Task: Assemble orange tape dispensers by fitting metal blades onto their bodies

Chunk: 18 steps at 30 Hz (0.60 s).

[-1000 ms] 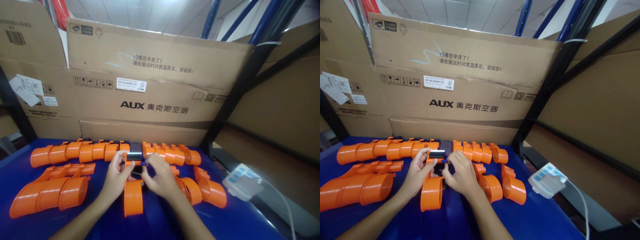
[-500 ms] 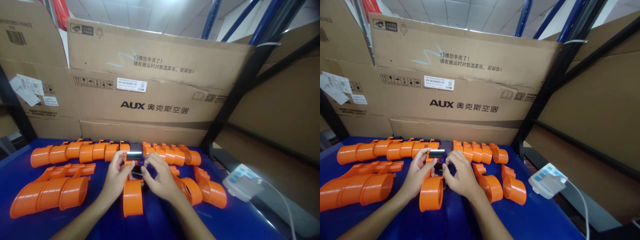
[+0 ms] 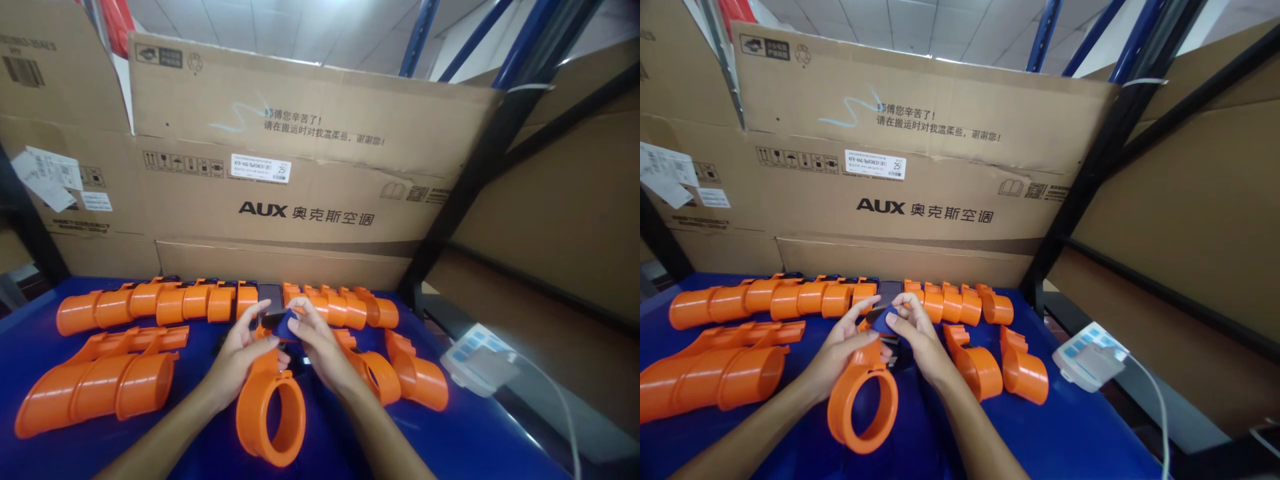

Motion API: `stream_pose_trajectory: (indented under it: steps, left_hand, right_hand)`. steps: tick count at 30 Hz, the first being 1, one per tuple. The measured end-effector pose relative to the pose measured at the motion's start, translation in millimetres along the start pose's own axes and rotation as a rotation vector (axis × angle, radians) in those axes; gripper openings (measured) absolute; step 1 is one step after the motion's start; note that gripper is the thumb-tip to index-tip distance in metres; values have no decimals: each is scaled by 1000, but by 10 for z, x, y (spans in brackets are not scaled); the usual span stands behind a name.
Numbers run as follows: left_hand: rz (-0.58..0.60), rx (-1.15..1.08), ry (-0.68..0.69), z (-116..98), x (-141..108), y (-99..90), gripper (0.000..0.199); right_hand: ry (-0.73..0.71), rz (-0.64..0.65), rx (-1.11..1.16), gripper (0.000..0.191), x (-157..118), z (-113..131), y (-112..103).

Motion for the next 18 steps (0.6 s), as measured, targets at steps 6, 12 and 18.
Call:
stream_pose_trajectory:
  steps: [6, 12, 18]
  left_hand:
    - [10, -34, -13, 22, 5, -15, 53]
    - [-131, 96, 37, 54, 71, -116, 52]
    - [-166, 33, 26, 46, 106, -109, 50]
  right_hand:
    - [-23, -28, -145, 34, 29, -72, 31]
    - [-43, -8, -183, 35, 18, -64, 56]
    - [-80, -34, -243, 33, 38, -70, 61]
Point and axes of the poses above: each hand's wrist, its own x-axis towards the middle knuckle, its own y-axis out of the palm, z = x × y, the point moved 2 cm from there along x, towards the middle knuckle, and after that the axes turned 1 degree about -x, right-handed, at the moved point
